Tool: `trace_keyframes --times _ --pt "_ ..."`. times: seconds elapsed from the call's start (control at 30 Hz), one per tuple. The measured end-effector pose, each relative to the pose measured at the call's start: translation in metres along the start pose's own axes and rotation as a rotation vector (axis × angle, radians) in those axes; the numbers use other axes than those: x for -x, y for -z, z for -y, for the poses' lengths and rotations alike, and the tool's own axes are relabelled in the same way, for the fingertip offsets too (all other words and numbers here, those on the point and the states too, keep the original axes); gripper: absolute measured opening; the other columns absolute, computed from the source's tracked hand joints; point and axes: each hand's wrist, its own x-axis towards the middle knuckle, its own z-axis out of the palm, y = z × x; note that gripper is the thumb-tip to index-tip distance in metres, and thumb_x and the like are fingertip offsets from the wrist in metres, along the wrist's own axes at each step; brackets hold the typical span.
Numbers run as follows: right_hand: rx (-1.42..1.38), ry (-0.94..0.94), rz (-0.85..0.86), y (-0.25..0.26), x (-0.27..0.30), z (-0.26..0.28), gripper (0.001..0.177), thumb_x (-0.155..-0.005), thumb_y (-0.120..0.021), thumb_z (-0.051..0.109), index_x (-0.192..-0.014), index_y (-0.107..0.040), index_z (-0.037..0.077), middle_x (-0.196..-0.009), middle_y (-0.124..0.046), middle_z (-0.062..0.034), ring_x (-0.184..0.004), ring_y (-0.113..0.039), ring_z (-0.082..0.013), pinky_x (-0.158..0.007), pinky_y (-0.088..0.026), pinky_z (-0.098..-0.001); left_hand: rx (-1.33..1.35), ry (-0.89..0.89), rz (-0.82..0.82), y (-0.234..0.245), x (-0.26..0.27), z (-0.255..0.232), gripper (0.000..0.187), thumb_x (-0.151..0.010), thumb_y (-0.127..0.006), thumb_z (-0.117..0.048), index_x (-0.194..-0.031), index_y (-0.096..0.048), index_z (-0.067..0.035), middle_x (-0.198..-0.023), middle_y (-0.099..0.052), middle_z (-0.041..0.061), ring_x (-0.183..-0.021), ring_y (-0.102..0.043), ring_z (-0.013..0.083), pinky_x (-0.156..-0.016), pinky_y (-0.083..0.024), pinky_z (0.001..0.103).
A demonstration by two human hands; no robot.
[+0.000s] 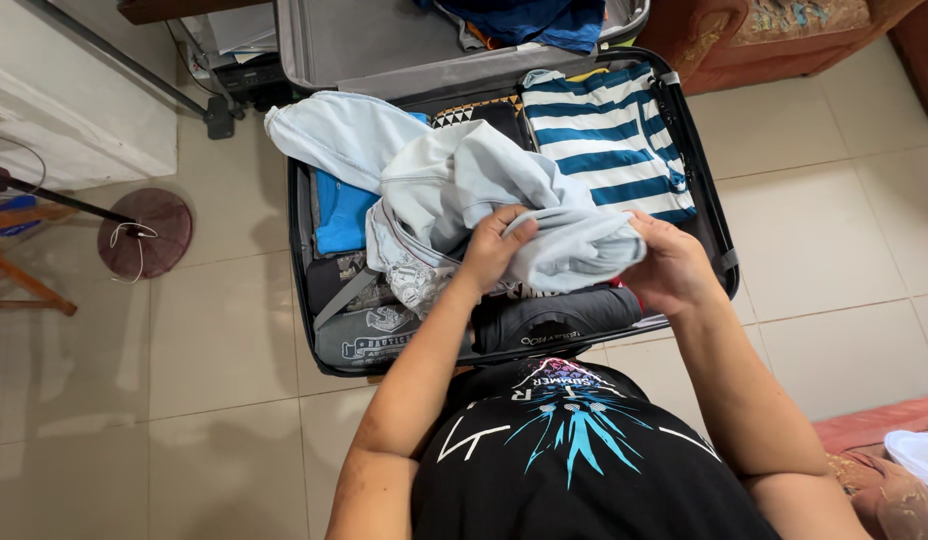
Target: The person organizes folded shirts and a towel inside a suitcase, then retrieves a stack of clothes from a closet and packs them as well.
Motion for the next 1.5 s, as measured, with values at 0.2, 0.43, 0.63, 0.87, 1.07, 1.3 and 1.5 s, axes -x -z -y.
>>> trace_keyframes --times 0.2,0.43,0.63,0.87,1.07,1.3,1.5 --pt "-0.203 0.0 -0.094 -0.034 -0.018 0.0 0.049 -0.107 -0.05 0.038 -0.136 -0.057 -0.001 -0.137 -0.064 -0.0157 -0.127 -0.061 -0.0311 -0.113 -0.044 -0.0492 -0.487 -0.271 -0.274 -0.029 -0.009 -0.052 0.043 -0.102 -0.07 -0.039 -0.122 -0.061 -0.003 -0.11 -0.065 0.008 -0.098 -0.062 0.0162 -0.089 -0.05 0.028" --pt "0.285 0.246 0.03 -0.015 -0.012 -0.004 0.048 -0.09 -0.071 0.001 -0.135 -0.055 0.003 -0.123 -0.064 -0.0088 -0.114 -0.064 -0.0224 -0.104 -0.049 -0.0427 -0.841 -0.369 0.017 -0.075 0.015 -0.096 0.067 -0.08 -0.083 -0.047 -0.125 -0.052 -0.008 -0.127 -0.056 0.016 -0.114 -0.058 0.0314 -0.096 -0.051 0.044" --pt "1.687 1.001 -0.605 0.119 0.016 0.111 0.025 -0.113 -0.047 -0.003 -0.109 -0.071 -0.003 -0.1 -0.071 -0.0171 -0.084 -0.069 -0.0274 -0.081 -0.055 -0.0366 -1.237 -0.318 -0.214 -0.012 0.028 -0.094 0.053 -0.077 -0.087 -0.034 -0.122 -0.061 -0.024 -0.128 -0.06 0.009 -0.121 -0.059 0.0321 -0.103 -0.048 0.046" --pt "1.687 0.458 -0.437 0.128 0.002 0.1 0.048 -0.082 -0.041 -0.013 -0.117 -0.071 -0.002 -0.102 -0.072 -0.0187 -0.097 -0.068 -0.0268 -0.087 -0.055 -0.0382 -1.211 0.051 -0.723 0.105 0.033 -0.037 0.133 -0.061 -0.1 -0.026 -0.157 -0.011 -0.006 -0.141 -0.038 0.038 -0.127 -0.045 0.0508 -0.103 -0.038 0.057" --pt "1.773 0.702 -0.041 -0.007 -0.074 0.006 0.104 -0.062 -0.094 0.034 -0.152 -0.05 0.006 -0.156 -0.047 -0.0229 -0.138 -0.049 -0.0429 -0.11 -0.043 -0.0469 -0.694 0.272 -0.404 0.06 0.035 -0.037 0.121 -0.07 -0.084 -0.005 -0.167 -0.016 -0.03 -0.167 -0.036 0.016 -0.145 -0.046 0.0343 -0.112 -0.046 0.048" --pt "1.697 0.17 -0.117 0.016 -0.173 -0.048 0.066 -0.083 -0.082 0.027 -0.143 -0.059 0.009 -0.132 -0.063 -0.0221 -0.117 -0.065 -0.0366 -0.104 -0.051 -0.0427 -0.37 0.043 -0.097 0.061 0.053 -0.069 0.078 -0.07 -0.094 -0.006 -0.139 -0.059 -0.016 -0.127 -0.067 0.013 -0.116 -0.062 0.0226 -0.098 -0.052 0.034" --pt "1.311 1.252 -0.257 -0.02 -0.1 0.068 0.029 -0.092 -0.068 -0.012 -0.116 -0.076 0.002 -0.102 -0.063 -0.0115 -0.098 -0.062 -0.0263 -0.087 -0.048 -0.0338 -0.522 -0.558 -0.495 0.078 0.05 -0.122 0.023 -0.093 -0.079 0.007 -0.094 -0.062 -0.009 -0.103 -0.066 0.005 -0.092 -0.062 0.0114 -0.081 -0.05 0.026"
